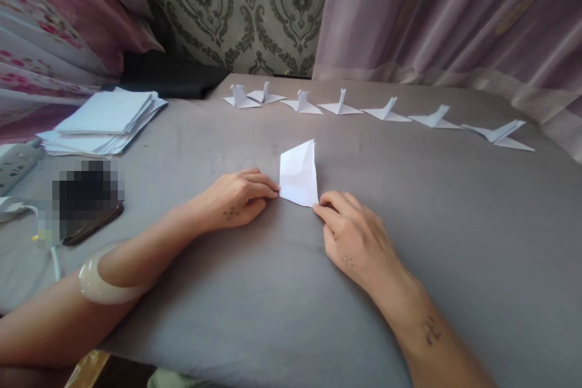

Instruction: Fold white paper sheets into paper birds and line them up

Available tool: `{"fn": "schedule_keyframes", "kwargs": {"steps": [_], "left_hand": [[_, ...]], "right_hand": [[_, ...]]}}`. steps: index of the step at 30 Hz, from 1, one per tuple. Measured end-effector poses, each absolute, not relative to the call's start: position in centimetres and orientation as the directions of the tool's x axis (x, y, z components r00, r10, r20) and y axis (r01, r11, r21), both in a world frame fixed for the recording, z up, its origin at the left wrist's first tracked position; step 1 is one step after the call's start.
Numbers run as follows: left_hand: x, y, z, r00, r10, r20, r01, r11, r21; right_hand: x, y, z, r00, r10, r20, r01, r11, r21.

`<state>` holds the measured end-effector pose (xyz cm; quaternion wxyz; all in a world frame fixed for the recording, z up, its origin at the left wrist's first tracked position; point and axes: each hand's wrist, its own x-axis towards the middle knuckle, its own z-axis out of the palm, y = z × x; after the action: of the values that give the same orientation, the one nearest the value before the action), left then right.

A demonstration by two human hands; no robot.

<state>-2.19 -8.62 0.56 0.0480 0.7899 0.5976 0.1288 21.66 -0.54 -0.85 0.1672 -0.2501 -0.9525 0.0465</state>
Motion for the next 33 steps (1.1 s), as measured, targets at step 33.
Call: {"fn": "schedule_keyframes", "kwargs": {"steps": [33], "left_hand": [[1.7, -7.5, -1.1, -0.222, 0.944, 0.245, 0.327, -0.164, 0.931]], "right_hand": [[18.4, -1.8, 1.4, -0.61, 0.61, 0.506, 0.294, 0.767, -0.57]]}}
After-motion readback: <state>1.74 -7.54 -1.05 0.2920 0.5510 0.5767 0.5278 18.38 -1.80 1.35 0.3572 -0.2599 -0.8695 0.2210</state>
